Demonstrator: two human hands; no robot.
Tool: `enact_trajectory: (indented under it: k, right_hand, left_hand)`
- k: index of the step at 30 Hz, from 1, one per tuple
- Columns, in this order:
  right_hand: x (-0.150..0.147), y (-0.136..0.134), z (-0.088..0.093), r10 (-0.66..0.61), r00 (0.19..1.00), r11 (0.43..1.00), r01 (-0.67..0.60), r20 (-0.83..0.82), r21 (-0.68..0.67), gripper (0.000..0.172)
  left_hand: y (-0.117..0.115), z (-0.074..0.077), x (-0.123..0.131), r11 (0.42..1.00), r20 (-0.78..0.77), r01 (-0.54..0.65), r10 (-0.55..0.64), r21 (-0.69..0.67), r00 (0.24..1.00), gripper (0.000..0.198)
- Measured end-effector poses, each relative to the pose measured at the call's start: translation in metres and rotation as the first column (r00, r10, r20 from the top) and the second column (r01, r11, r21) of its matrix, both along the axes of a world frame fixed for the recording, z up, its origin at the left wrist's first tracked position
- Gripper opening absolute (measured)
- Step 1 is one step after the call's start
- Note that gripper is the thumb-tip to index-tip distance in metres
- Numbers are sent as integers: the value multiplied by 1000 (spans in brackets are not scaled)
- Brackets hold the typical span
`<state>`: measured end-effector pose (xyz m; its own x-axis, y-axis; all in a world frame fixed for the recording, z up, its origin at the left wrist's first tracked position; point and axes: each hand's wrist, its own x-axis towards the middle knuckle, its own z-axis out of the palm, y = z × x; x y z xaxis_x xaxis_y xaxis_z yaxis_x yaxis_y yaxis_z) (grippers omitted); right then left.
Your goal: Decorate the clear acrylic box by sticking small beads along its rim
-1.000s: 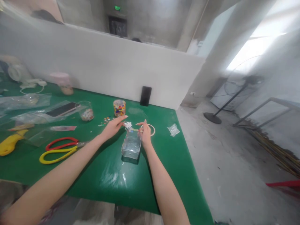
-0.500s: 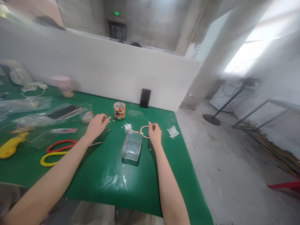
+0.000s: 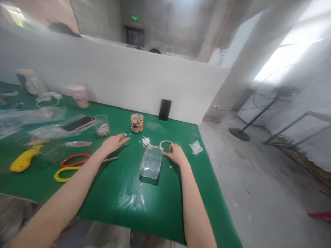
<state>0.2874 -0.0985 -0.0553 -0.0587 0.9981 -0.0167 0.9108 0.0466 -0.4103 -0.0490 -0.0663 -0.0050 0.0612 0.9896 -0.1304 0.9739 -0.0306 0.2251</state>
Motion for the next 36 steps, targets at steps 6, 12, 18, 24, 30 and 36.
enact_trajectory:
  k: [6,12,18,24,30,36]
  right_hand:
    - [-15,-5,10,15,997,999,-13,73,-37,33]
    - [-22,-8,13,-56,997,998,55,-59,-6,33]
    - [-16,-5,19,-163,890,972,220,-427,87,34]
    - [-23,-10,50,-20,698,922,289,-716,257,29]
    - [-61,-42,86,254,571,870,217,-780,443,39]
    - [-99,-65,93,330,487,860,198,-808,471,42]
  left_hand:
    - [-9,-10,24,1000,-51,10,-9,14,999,34]
    - [-6,-13,26,998,52,-61,60,25,997,34]
    - [-6,0,19,987,352,-145,114,63,929,32]
    - [-12,12,33,991,768,-105,2,85,640,30]
    - [-32,32,47,984,955,-73,-137,161,261,35]
    - [-43,43,50,985,984,-63,-153,159,87,42]
